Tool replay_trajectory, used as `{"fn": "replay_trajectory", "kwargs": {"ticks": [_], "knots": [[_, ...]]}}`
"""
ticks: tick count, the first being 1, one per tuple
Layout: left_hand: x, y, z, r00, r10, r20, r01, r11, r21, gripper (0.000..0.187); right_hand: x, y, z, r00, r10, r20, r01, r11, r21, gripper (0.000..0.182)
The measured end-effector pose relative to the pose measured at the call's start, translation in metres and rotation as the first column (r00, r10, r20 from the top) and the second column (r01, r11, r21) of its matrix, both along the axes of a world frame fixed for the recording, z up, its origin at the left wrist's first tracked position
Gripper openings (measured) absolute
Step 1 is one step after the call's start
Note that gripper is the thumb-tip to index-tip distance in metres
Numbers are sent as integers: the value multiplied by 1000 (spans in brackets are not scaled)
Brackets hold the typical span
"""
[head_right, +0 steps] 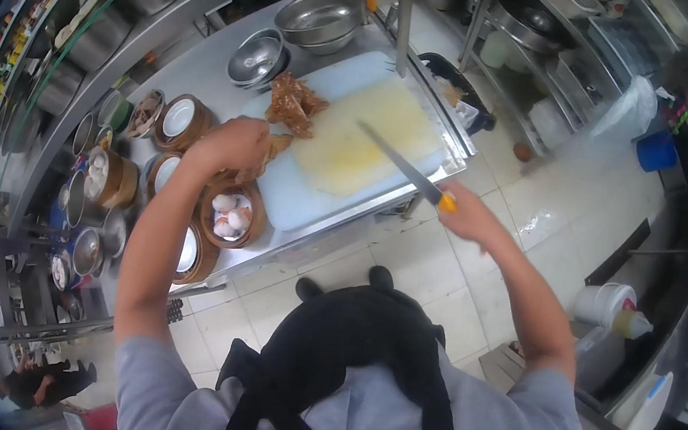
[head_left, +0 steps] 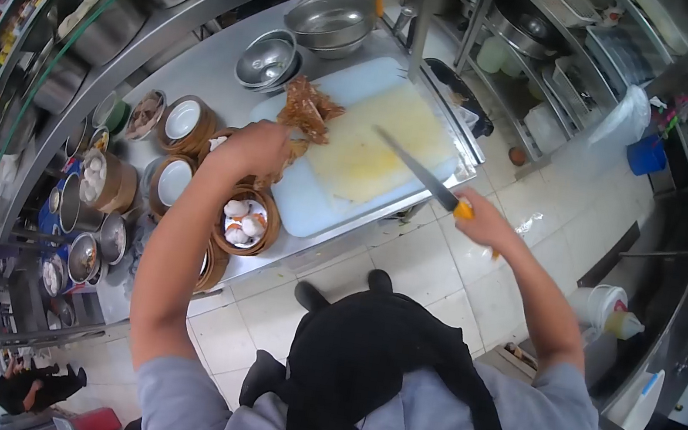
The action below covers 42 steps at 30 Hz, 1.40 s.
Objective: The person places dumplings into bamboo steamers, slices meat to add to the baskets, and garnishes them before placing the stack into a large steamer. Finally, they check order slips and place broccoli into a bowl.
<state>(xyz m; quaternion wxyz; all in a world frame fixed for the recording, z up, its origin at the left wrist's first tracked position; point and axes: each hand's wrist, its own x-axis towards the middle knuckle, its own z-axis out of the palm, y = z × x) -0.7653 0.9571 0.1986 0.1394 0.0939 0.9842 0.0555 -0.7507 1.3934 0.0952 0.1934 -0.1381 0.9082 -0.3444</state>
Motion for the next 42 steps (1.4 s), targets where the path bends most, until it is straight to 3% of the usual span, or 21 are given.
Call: {"fn": "replay_trajectory", "kwargs": {"ticks": [1, 2, 3, 5, 6, 8, 9, 11, 12, 14, 17, 21, 23, 27, 30, 33, 35, 39, 41, 42], "knots": [[-9, 4, -3, 995, -44, -89, 55, 990, 129, 22, 19, 1, 32, 951, -117, 286, 146, 986, -83, 32], [-16, 14, 3, 995, -48, -92, 60, 989, 136, 22, 27, 5, 29, 951, -124, 283, 151, 986, -76, 32], [-23, 27, 7, 995, 103, -13, -91, 930, 357, 23, 35, 10, 21, 932, -194, 306, 235, 966, -103, 31], [-34, 53, -2, 906, 308, 289, -421, 605, 675, 24, 45, 9, 22, 890, -316, 329, 365, 926, -98, 29], [-39, 66, -28, 913, 293, 285, -408, 609, 681, 24, 45, 6, 22, 887, -332, 322, 379, 920, -96, 29], [-41, 89, -95, 938, 321, -132, -138, 695, 706, 24, 49, 2, 17, 912, -325, 251, 343, 939, -31, 42], [-34, 99, -117, 945, 301, -125, -126, 692, 711, 24, 58, -1, 13, 903, -348, 252, 364, 931, -21, 42], [-19, 114, -142, 906, 280, -316, -83, 852, 517, 27, 66, -15, 16, 952, -285, -113, 280, 958, -55, 38], [-17, 114, -149, 909, 282, -305, -83, 843, 532, 27, 70, -24, 27, 951, -286, -113, 284, 958, -35, 38], [-4, 107, -146, 938, 225, -262, -97, 899, 427, 31, 80, -58, 71, 982, -179, 66, 171, 979, 110, 33], [17, 102, -125, 905, 340, -257, -175, 847, 502, 25, 75, -83, 64, 999, -12, 33, 6, 987, 159, 32], [26, 91, -129, 918, 301, -258, -149, 865, 479, 20, 66, -96, 58, 980, 195, -37, -180, 952, 247, 30], [29, 92, -134, 920, 236, -313, -112, 923, 369, 14, 65, -100, 64, 978, 209, -2, -199, 935, 293, 30], [37, 94, -143, 926, 140, -351, -16, 942, 335, 11, 63, -110, 70, 966, 245, 83, -258, 878, 404, 27], [37, 95, -142, 931, 130, -341, -24, 954, 298, 12, 54, -118, 49, 966, 254, 54, -256, 894, 367, 26], [36, 93, -143, 924, 177, -338, -56, 940, 337, 9, 52, -113, 51, 953, 296, 67, -299, 877, 377, 25], [35, 91, -144, 863, 314, -395, -69, 849, 524, 10, 59, -88, 57, 946, 304, 112, -323, 868, 376, 26], [40, 86, -142, 796, 506, -332, -210, 745, 634, 14, 66, -31, 81, 911, 339, 236, -407, 833, 375, 30], [46, 82, -135, 777, 620, -110, -288, 504, 814, 13, 61, -7, 116, 909, 278, 312, -383, 852, 356, 31], [51, 82, -131, 778, 617, -116, -284, 510, 812, 13, 56, 4, 126, 896, 212, 391, -358, 866, 348, 32]]}}
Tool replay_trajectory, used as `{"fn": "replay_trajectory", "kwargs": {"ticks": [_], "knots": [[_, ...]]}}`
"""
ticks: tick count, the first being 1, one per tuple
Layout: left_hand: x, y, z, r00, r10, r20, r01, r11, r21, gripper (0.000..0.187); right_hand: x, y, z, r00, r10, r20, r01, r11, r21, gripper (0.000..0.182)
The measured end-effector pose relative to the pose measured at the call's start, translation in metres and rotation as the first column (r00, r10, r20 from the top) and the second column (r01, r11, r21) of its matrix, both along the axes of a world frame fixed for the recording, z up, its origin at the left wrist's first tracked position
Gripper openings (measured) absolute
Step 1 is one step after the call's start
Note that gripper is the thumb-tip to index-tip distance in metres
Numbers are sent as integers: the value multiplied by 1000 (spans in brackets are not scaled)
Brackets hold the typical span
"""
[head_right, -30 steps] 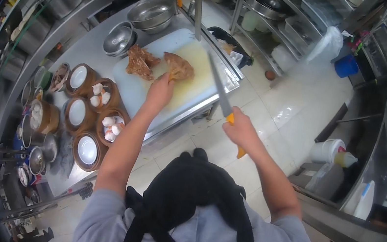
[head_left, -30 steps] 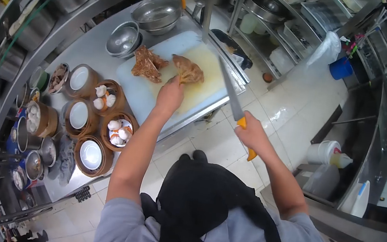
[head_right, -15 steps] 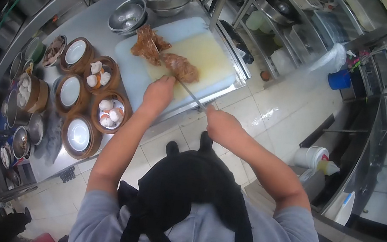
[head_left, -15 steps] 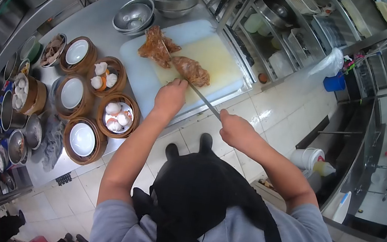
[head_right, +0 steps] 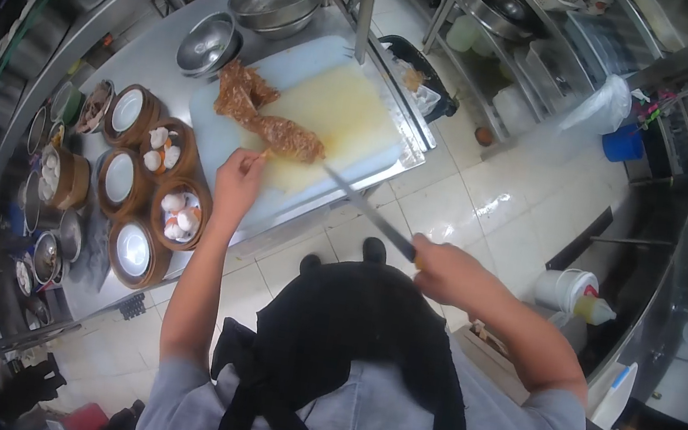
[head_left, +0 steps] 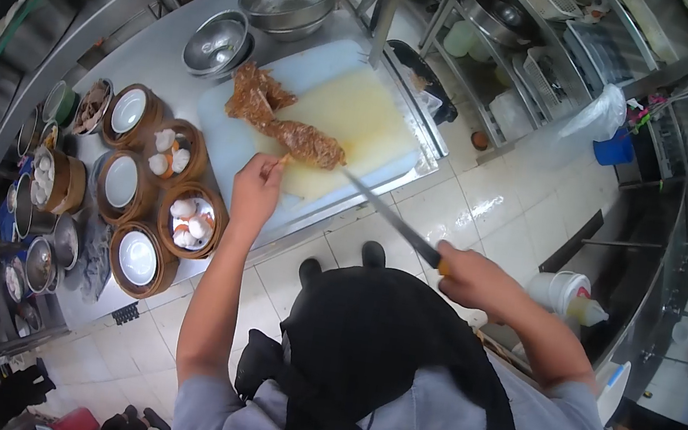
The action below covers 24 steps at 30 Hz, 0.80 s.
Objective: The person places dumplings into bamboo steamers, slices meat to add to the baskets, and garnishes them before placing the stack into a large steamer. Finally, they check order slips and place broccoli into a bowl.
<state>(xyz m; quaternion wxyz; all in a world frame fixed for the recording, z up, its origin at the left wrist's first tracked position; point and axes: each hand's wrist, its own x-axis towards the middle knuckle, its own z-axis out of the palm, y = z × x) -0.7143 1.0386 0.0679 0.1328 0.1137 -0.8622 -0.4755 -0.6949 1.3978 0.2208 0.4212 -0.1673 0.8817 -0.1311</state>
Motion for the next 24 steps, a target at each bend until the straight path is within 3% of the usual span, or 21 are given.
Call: {"fn": "replay_trajectory", "kwargs": {"ticks": [3, 6, 8, 9, 11, 13, 15, 18, 20, 21, 22, 23, 24], "knots": [[6, 6, 18, 997, 67, 48, -69, 997, 43, 15, -33, 35, 3, 973, -156, -167, 155, 988, -23, 32], [-5, 12, 36, 980, 122, 154, -122, 993, -11, 21, -94, 53, -54, 920, -137, -368, 156, 987, 23, 34], [-16, 13, 47, 999, -41, 4, 39, 916, -400, 35, -124, 54, -60, 903, -101, -419, 121, 992, 22, 34], [-24, 11, 49, 999, -39, 4, 37, 912, -409, 35, -132, 45, -49, 934, -132, -332, 162, 985, 65, 32], [-45, 5, 47, 961, -179, 209, 275, 609, -744, 45, -150, 30, -34, 959, -158, -236, 187, 977, 105, 31], [-62, 1, 46, 941, -174, 291, 337, 559, -757, 45, -170, 18, -27, 996, 13, -88, 13, 957, 290, 28], [-72, -1, 52, 917, -166, 362, 394, 511, -764, 44, -194, 1, -31, 995, 54, -79, -27, 950, 311, 27], [-69, 2, 57, 881, -181, 437, 456, 568, -685, 41, -217, -16, -28, 994, 91, -65, -65, 943, 326, 29], [-61, 3, 52, 878, -200, 436, 441, 693, -571, 38, -222, -28, -33, 990, 123, -67, -96, 944, 315, 30], [-57, 3, 49, 884, -169, 436, 417, 707, -571, 38, -215, -25, -44, 854, 174, -490, -65, 971, 231, 33], [-53, 3, 47, 893, -192, 408, 397, 764, -509, 39, -206, -27, -50, 554, 146, -820, -78, 989, 124, 36], [-51, 4, 45, 903, -212, 374, 375, 814, -444, 39, -190, -32, -41, 365, 83, -927, -204, 979, 7, 39], [-52, 4, 40, 910, -179, 375, 346, 825, -446, 39, -176, -46, -54, 362, 93, -927, -238, 971, 5, 39]]}}
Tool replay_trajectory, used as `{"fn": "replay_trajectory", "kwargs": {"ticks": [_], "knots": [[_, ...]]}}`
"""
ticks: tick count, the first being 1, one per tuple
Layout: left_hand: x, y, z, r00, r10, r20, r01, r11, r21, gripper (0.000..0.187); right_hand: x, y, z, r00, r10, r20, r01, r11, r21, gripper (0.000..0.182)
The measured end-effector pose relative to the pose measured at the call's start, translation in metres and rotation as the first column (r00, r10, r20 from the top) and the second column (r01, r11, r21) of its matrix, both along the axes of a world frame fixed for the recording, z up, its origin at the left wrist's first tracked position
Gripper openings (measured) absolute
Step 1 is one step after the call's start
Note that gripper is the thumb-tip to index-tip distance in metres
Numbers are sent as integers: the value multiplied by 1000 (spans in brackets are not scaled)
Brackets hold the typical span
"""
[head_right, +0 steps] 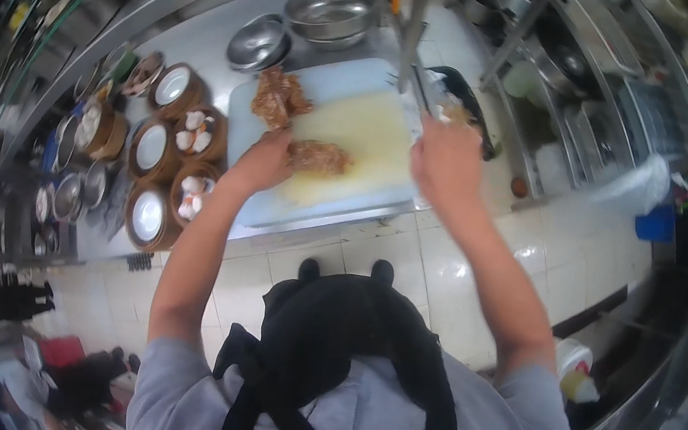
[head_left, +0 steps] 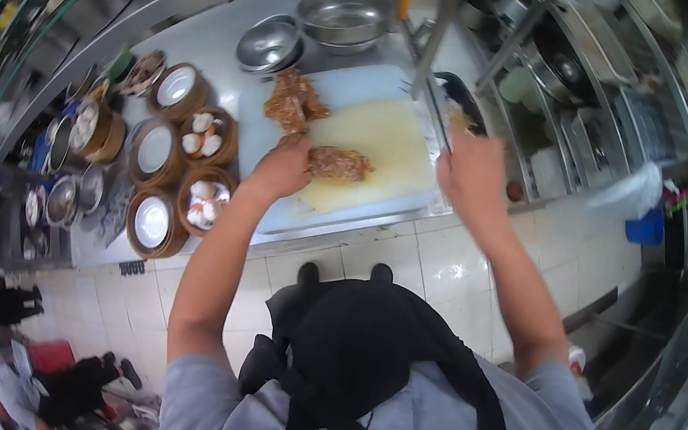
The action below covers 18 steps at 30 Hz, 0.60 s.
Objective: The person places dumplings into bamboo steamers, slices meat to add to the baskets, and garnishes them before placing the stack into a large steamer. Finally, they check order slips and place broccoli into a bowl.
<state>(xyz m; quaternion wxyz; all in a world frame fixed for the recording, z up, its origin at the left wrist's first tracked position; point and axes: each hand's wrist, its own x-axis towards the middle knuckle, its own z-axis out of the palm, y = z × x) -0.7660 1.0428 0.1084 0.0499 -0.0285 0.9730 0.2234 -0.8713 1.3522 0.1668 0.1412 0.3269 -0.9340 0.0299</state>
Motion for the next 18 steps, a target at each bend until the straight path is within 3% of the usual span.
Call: {"fn": "replay_trajectory", "kwargs": {"ticks": [2, 3, 4, 5, 6, 7, 9, 12, 13, 16, 18], "knots": [[-1, -7, -12, 998, 8, -61, 0, 991, 133, 39, 25, -43, -38, 890, 171, 422, 87, 846, -527, 36], [-2, -13, -22, 995, -41, -91, 52, 991, 122, 39, 24, -70, -39, 443, 197, 874, 429, 810, -400, 39], [-5, -18, -28, 987, -97, -126, 110, 988, 107, 40, 24, -90, -50, 439, 228, 869, 397, 818, -415, 39], [-6, -19, -26, 993, -95, -74, 106, 982, 157, 40, 19, -106, -71, 197, 405, 893, 648, 630, -428, 39], [-7, -19, -23, 995, -99, -27, 102, 971, 215, 41, 11, -118, -89, -11, 595, 804, 851, 427, -304, 39], [-9, -21, -20, 996, -77, -39, 83, 973, 216, 41, 6, -123, -102, -38, 607, 794, 871, 409, -271, 42], [-4, -35, -12, 993, -118, 26, 97, 907, 409, 43, 14, -126, -92, -105, 663, 741, 854, 442, -274, 42], [29, -82, 20, 994, -110, 9, 94, 889, 448, 43, 40, -174, -56, -223, 715, 662, 819, 506, -271, 43], [47, -106, 28, 998, -61, -2, 55, 900, 432, 44, 53, -194, -48, -257, 724, 640, 805, 527, -273, 44], [104, -194, 58, 991, 127, 52, -137, 890, 435, 45, 76, -296, -47, -265, 754, 601, 619, 611, -493, 37], [136, -249, 63, 948, 288, -137, -210, 887, 411, 43, 86, -378, -44, -227, 740, 633, 489, 649, -583, 31]]}}
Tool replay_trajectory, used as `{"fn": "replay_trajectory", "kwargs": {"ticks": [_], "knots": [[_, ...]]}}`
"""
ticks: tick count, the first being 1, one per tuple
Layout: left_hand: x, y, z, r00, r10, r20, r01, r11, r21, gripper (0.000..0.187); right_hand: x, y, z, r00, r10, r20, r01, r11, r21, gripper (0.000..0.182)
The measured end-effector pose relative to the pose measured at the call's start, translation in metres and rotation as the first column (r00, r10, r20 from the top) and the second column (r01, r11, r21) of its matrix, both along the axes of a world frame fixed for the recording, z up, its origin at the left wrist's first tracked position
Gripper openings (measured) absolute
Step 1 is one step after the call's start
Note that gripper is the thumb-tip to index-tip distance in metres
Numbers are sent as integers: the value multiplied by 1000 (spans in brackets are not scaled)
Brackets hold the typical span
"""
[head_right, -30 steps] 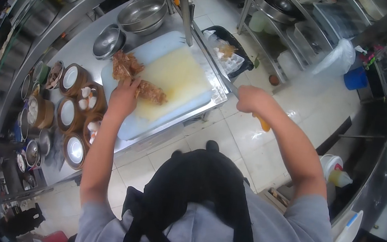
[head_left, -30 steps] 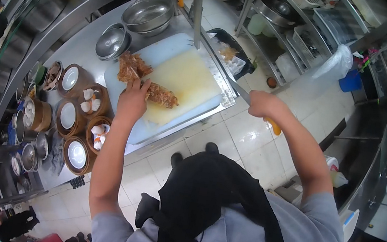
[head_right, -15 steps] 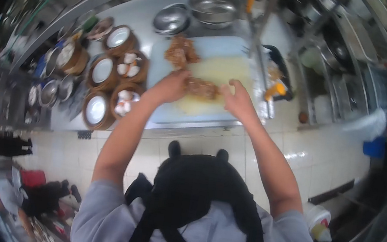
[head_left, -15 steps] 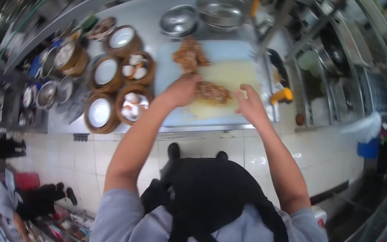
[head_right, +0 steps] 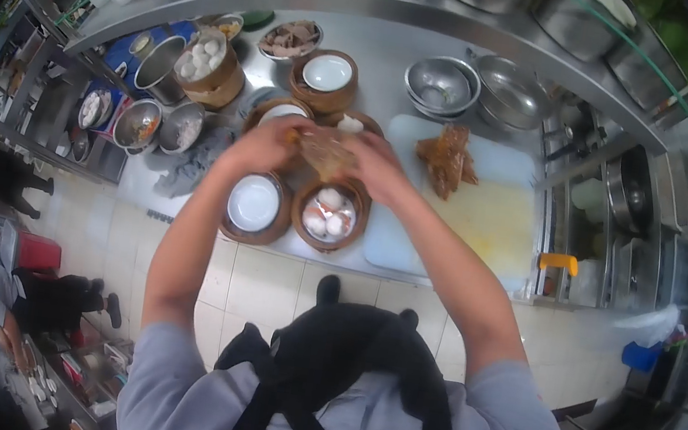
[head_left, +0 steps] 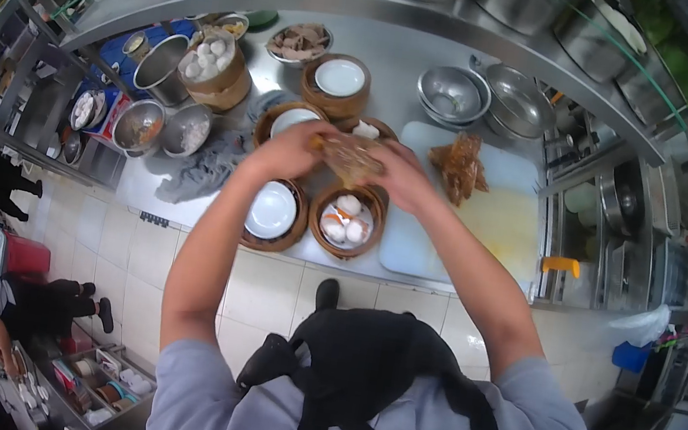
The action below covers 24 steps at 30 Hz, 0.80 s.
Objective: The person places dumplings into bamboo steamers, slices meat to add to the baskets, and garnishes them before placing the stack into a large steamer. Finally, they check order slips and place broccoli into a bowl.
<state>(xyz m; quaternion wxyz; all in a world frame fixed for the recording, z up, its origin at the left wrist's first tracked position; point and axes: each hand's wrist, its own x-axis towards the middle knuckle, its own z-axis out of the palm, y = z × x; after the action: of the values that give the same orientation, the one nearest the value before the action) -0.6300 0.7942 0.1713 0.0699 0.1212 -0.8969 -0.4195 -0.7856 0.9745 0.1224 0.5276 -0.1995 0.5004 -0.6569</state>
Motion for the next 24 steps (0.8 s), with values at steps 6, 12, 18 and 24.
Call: {"fn": "replay_trajectory", "kwargs": {"ticks": [6, 12, 18, 24], "knots": [[28, -101, -50, 1000, 28, -14, -31, 911, -412, 48, 14, -133, -30, 259, 155, -953, -90, 987, 136, 38], [34, -110, -54, 975, 222, -7, -199, 861, -467, 31, 12, -120, -13, 325, 233, -916, 41, 965, 260, 31], [26, -112, -60, 962, 258, 89, -190, 868, -459, 19, 15, -120, -25, 354, 125, -927, 124, 976, 179, 17], [27, -125, -66, 986, 160, -43, -165, 915, -367, 23, 17, -115, -15, 341, 127, -932, 129, 975, 180, 13]]}}
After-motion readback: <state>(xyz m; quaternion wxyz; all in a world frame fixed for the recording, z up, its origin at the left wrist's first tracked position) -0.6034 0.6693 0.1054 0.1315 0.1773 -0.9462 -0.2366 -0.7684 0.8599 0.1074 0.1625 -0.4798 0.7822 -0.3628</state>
